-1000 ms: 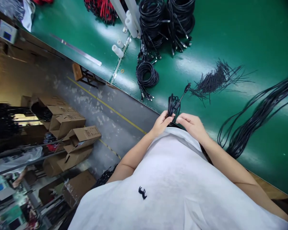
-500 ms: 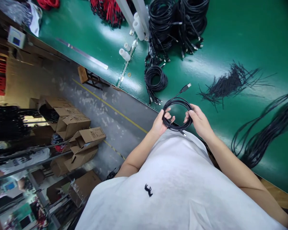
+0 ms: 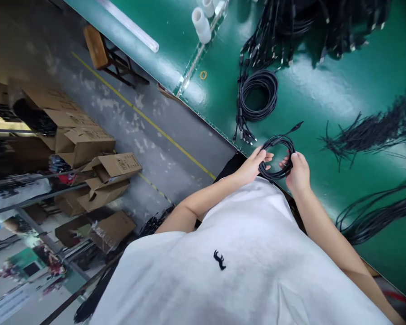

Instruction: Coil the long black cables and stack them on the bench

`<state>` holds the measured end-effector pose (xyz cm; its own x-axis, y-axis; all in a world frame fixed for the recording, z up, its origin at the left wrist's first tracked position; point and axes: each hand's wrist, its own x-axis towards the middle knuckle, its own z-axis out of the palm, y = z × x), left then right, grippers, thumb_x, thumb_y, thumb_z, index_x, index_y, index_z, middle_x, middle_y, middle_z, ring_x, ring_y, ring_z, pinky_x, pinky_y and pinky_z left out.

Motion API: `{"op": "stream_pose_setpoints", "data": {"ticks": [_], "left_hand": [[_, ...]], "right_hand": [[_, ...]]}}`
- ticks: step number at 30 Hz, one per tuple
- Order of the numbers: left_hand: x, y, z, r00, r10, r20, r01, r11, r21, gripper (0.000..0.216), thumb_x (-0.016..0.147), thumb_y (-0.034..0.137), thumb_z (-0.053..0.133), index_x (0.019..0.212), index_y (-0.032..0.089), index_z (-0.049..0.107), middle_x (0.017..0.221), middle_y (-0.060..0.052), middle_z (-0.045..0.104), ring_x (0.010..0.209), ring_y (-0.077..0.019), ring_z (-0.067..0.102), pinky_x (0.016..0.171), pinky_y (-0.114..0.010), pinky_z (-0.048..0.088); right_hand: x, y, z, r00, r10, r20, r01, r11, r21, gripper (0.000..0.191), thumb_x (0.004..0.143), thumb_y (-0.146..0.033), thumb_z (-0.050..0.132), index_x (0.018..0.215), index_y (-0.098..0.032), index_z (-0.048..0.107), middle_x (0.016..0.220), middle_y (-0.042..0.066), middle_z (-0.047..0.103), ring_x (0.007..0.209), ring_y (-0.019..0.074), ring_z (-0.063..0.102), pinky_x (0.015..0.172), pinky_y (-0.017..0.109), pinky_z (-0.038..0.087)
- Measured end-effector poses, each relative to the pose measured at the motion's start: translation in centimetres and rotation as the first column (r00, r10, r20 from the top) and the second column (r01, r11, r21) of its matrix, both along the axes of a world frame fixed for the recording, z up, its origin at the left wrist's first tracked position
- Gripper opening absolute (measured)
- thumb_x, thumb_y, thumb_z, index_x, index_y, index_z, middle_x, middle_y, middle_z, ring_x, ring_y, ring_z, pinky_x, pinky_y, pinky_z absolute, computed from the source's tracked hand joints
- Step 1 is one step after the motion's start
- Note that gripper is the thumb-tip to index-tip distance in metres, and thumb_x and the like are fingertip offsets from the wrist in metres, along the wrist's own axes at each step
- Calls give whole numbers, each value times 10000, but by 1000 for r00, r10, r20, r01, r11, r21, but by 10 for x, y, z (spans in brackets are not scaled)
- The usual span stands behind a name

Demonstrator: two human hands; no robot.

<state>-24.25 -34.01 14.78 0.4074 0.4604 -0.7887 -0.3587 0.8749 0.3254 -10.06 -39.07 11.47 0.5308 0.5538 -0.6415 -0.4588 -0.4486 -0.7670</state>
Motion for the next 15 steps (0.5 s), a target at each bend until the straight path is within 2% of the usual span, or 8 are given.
{"op": "stream_pose_setpoints", "data": {"ticks": [3, 6, 8, 10, 12, 13, 15], "left_hand": [[0, 12, 0, 1000, -24, -5, 24, 1000, 8, 217, 953, 326, 595, 1158, 257, 620, 1101, -35, 678, 1209, -191, 603, 1149, -483, 377], [-2, 47, 10, 999, -50, -3, 50, 995, 84, 194, 979, 325, 555, 1144, 242, 615, 1084, -24, 669, 1239, -202, 588, 1159, -520, 363], [-6, 80, 22, 997, -76, 9, 73, 981, 180, 166, 1001, 287, 514, 1104, 221, 626, 964, -1, 644, 1123, -154, 626, 1136, -496, 403], [-16, 115, 39, 997, -76, 25, 66, 959, 277, 190, 1019, 252, 468, 1047, 190, 646, 751, 38, 515, 904, -80, 633, 1076, -419, 472], [-36, 146, 59, 1000, -5, -15, 10, 935, 354, 330, 1057, 274, 364, 969, 129, 648, 656, 54, 276, 675, -31, 557, 983, -383, 522], [-51, 159, 71, 999, 30, -34, -14, 917, 399, 377, 1063, 312, 348, 980, 115, 659, 671, 50, 223, 619, -17, 507, 959, -377, 524], [-88, 176, 91, 971, 202, -127, -108, 845, 524, 430, 1060, 372, 327, 1016, 147, 691, 687, 43, 187, 553, -4, 421, 911, -351, 532]], "right_hand": [[-2, 12, 6, 997, -58, 50, 57, 998, 36, 178, 875, -338, 609, 934, -170, 590, 686, -45, 512, 586, 86, 481, 570, 237, 466], [-4, 46, 18, 994, -49, 96, 37, 992, 120, 109, 934, -235, 520, 962, -154, 587, 683, -44, 520, 588, 80, 490, 581, 227, 457], [-6, 78, 29, 991, -3, 136, -24, 981, 195, 100, 964, -201, 491, 982, -159, 580, 694, -44, 526, 599, 80, 506, 583, 223, 461], [-7, 111, 39, 986, 94, 136, -126, 958, 256, 129, 1005, -231, 463, 1020, -170, 576, 746, -35, 565, 623, 77, 538, 606, 224, 481], [-6, 137, 44, 968, 225, 112, -248, 927, 280, 208, 1043, -307, 417, 1072, -181, 580, 825, -22, 613, 659, 68, 573, 640, 222, 501], [-5, 147, 44, 955, 270, 120, -293, 920, 261, 225, 1050, -313, 404, 1073, -184, 586, 834, -24, 621, 656, 60, 577, 636, 213, 498], [-5, 156, 39, 923, 321, 212, -356, 922, 151, 181, 1030, -216, 434, 1003, -169, 608, 759, -45, 598, 601, 44, 549, 587, 185, 461]]}}
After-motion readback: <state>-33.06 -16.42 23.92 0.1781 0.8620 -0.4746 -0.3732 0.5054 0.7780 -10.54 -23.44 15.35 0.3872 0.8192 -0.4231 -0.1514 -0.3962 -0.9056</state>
